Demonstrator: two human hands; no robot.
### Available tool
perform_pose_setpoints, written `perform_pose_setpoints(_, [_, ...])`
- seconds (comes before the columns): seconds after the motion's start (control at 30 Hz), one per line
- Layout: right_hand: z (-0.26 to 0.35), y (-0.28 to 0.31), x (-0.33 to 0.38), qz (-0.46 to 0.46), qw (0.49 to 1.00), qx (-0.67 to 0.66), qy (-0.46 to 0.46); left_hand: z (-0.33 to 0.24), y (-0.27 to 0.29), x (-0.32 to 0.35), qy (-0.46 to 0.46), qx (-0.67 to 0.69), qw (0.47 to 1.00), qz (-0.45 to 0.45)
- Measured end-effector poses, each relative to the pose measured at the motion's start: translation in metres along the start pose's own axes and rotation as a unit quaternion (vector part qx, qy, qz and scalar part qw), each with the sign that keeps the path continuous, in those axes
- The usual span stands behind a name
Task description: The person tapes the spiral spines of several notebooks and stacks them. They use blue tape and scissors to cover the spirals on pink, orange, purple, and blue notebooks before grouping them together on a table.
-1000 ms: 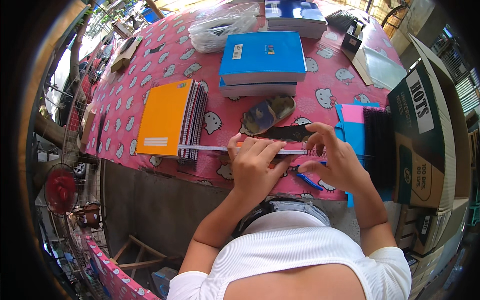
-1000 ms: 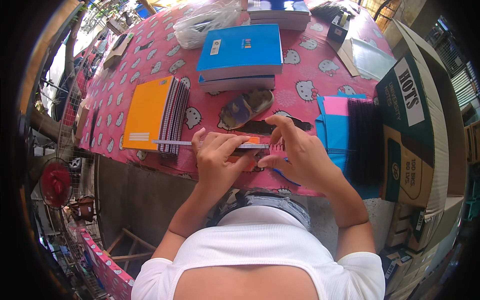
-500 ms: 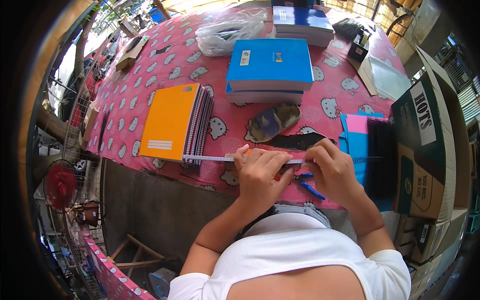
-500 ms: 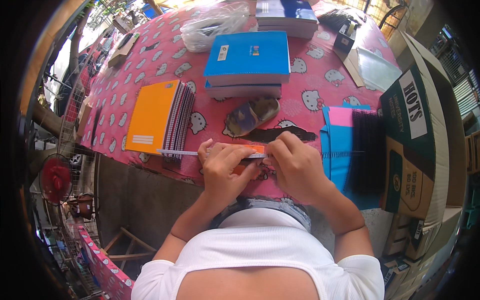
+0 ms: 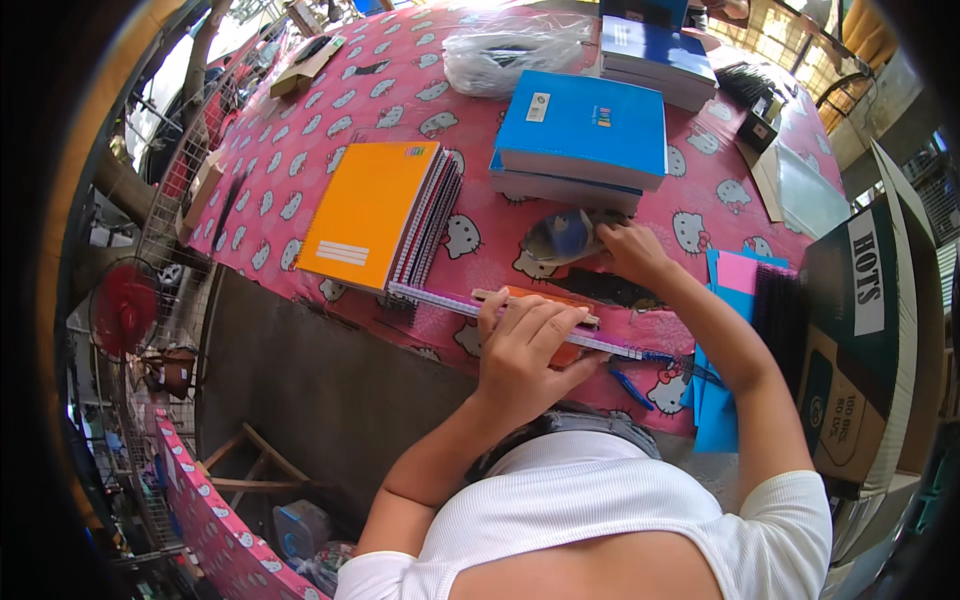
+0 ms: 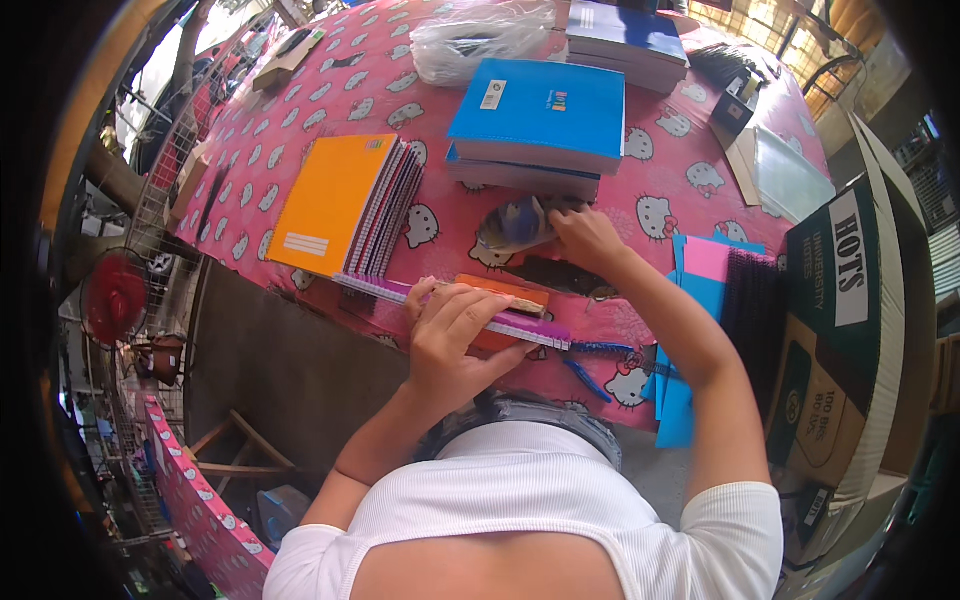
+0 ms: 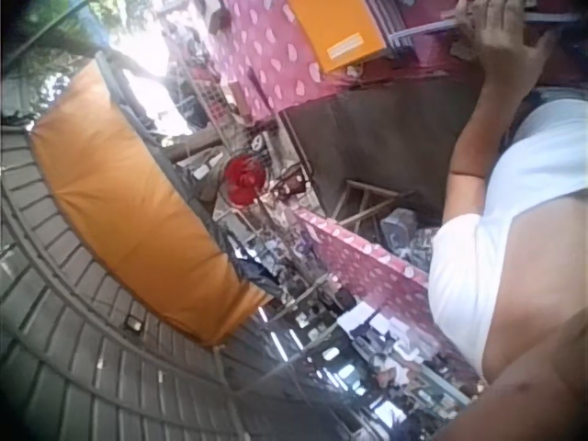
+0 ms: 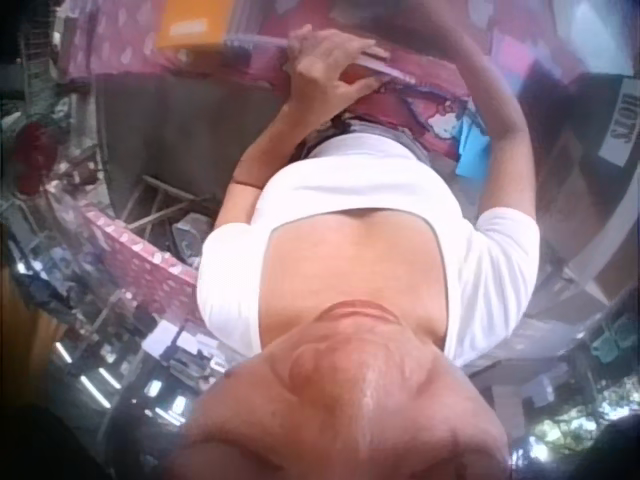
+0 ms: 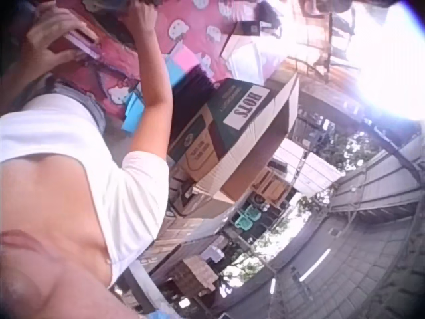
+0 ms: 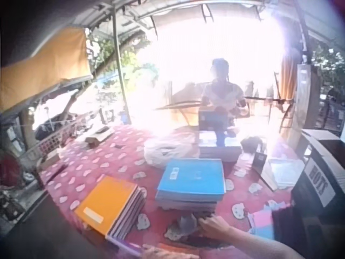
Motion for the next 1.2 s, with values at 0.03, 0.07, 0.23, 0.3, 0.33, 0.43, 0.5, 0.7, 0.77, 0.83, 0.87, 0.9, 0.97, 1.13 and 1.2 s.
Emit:
perform_pose_setpoints(0.03, [-0.002, 0.005, 0.004, 0.021, 0.998, -0.001, -0.057, 0.002, 0.000, 0.002, -0.004, 0.001, 1.000, -0.003])
perform_pose_setpoints(0.07, [-0.001, 0.027, 0.010, -0.015, 0.984, -0.125, -0.123, 0.001, -0.001, 0.004, -0.007, 0.009, 1.000, -0.005])
perform_pose_setpoints(0.23, [0.005, 0.101, 0.057, -0.119, 0.671, -0.706, -0.193, 0.007, -0.004, 0.000, -0.003, 0.028, 1.000, -0.012])
perform_pose_setpoints(0.3, [0.004, 0.100, 0.067, -0.074, 0.779, -0.580, -0.224, 0.008, -0.008, -0.003, 0.002, 0.032, 0.999, -0.009])
perform_pose_setpoints(0.33, [0.019, 0.116, 0.066, -0.071, 0.914, -0.384, -0.108, 0.008, -0.008, -0.003, 0.005, 0.033, 0.999, -0.007])
perform_pose_setpoints(0.43, [-0.004, 0.118, 0.075, -0.082, 0.816, -0.519, -0.240, 0.008, -0.007, -0.004, -0.002, 0.029, 0.999, -0.015])
perform_pose_setpoints(0.5, [0.013, 0.122, 0.071, -0.073, 0.836, -0.502, -0.209, 0.007, -0.012, -0.006, 0.000, 0.045, 0.999, 0.001])
perform_pose_setpoints(0.7, [-0.005, 0.088, 0.065, 0.177, 0.933, -0.207, -0.237, 0.016, -0.011, -0.008, 0.048, 0.083, 0.995, 0.013])
perform_pose_setpoints(0.77, [0.020, 0.128, 0.041, 0.025, 0.960, -0.245, -0.133, 0.020, -0.008, -0.012, 0.050, 0.068, 0.996, 0.017])
perform_pose_setpoints(0.83, [0.033, 0.147, 0.032, -0.042, 0.947, -0.311, -0.070, 0.023, 0.002, -0.018, 0.007, 0.012, 1.000, 0.014])
perform_pose_setpoints(0.87, [0.037, 0.146, 0.033, -0.030, 0.930, -0.362, -0.064, 0.024, 0.002, -0.018, 0.005, 0.022, 1.000, 0.016])
perform_pose_setpoints(0.9, [0.040, 0.147, 0.033, -0.017, 0.911, -0.409, -0.058, 0.025, 0.001, -0.017, 0.003, 0.032, 0.999, 0.018])
perform_pose_setpoints(0.97, [0.041, 0.110, 0.046, 0.085, 0.878, -0.450, -0.136, 0.027, 0.000, -0.017, 0.002, 0.043, 0.999, 0.024])
perform_pose_setpoints(1.13, [0.025, 0.110, 0.051, 0.063, 0.790, -0.575, -0.201, 0.030, 0.000, -0.013, 0.034, 0.058, 0.998, 0.016])
perform_pose_setpoints(1.2, [0.039, 0.121, 0.034, 0.072, 0.945, -0.309, -0.087, 0.030, 0.000, -0.013, 0.027, 0.050, 0.998, 0.017])
Point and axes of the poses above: each hand's wrist, its own x-axis away from the middle knuckle, its own y-axis out of the back of the hand, z = x × y, the point moved 10 cm from there along -x, towards the middle knuckle, and after that the axes turned 15 degrees about -z, right-handed, at the moved point
